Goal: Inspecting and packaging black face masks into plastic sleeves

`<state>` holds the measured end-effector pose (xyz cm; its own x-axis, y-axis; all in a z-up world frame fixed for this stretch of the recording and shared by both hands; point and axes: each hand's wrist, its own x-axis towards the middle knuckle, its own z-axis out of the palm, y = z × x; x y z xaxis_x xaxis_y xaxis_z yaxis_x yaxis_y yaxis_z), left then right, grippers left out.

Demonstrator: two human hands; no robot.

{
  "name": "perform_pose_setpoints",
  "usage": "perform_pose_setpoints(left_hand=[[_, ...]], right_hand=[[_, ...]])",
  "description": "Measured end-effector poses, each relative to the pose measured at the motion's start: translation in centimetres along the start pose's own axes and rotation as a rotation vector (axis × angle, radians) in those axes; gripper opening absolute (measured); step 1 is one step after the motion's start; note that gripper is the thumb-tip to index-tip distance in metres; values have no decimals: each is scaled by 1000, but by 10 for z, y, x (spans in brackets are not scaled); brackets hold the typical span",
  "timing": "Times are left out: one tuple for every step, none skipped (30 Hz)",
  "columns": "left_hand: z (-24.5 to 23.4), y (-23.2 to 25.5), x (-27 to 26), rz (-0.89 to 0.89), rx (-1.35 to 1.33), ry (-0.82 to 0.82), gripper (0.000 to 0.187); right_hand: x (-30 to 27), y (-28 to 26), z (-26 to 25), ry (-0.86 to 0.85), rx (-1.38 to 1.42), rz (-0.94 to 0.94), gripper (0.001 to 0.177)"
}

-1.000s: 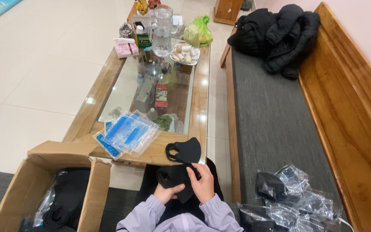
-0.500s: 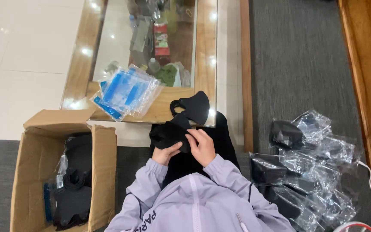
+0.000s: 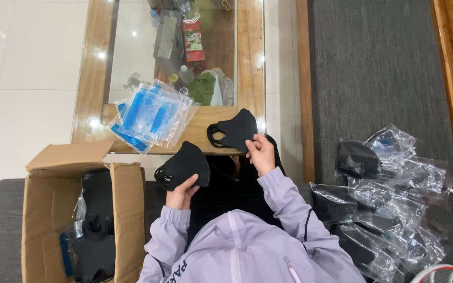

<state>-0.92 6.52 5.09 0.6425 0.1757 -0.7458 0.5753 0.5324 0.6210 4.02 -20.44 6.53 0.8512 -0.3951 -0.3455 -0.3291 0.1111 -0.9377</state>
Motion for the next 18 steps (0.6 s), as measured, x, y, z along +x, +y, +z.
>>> perform_pose_setpoints(left_hand=[[4, 4, -6, -1, -1, 4, 70], [9, 10, -10, -14, 0, 2, 72], [14, 15, -15, -26, 0, 0, 74], [16, 14, -15, -28, 0, 0, 74], [17, 13, -15, -38, -1, -6, 78], [22, 14, -13, -42, -6, -15, 81], [24, 14, -17, -40, -8, -18, 81], [29, 16, -18, -56, -2, -20, 81], [34, 18, -20, -72, 5, -23, 80], [38, 21, -25, -63, -2, -35, 80], [42, 24, -29, -82, -1, -29, 82], [47, 29, -34, -98, -1, -23, 85], [52, 32, -37, -85, -9, -34, 85], [54, 34, -40, -80, 6, -48, 71], [55, 36, -43, -75, 20, -61, 58], [56, 38, -44, -69, 14, -66, 58], [58, 40, -45, -77, 11, -77, 62], [59, 41, -45, -86, 8, -89, 65]], right_hand=[[-1, -1, 0, -3, -1, 3, 23], [1, -2, 1, 16, -73, 12, 26], [3, -4, 2, 34, -145, 22, 29], [4, 1, 1, 35, -146, 23, 29], [6, 5, -2, 37, -263, 13, 32], [10, 7, -3, 37, -379, -4, 34], [5, 5, -3, 38, -380, -8, 34], [3, 1, -3, 39, -436, -39, 36], [1, -4, -2, 41, -493, -71, 37], [-2, -7, -2, 46, -492, -87, 37], [-6, -9, -2, 59, -579, -135, 40], [-7, -13, -1, 71, -665, -185, 44], [-12, -26, 1, 75, -662, -204, 44], [-19, -36, 3, 91, -733, -239, 47], [-26, -45, 6, 108, -802, -274, 50], [-23, -40, 7, 109, -803, -284, 50], [-20, -35, 8, 66, -843, -338, 49], [-17, -29, 8, 23, -883, -391, 48]])
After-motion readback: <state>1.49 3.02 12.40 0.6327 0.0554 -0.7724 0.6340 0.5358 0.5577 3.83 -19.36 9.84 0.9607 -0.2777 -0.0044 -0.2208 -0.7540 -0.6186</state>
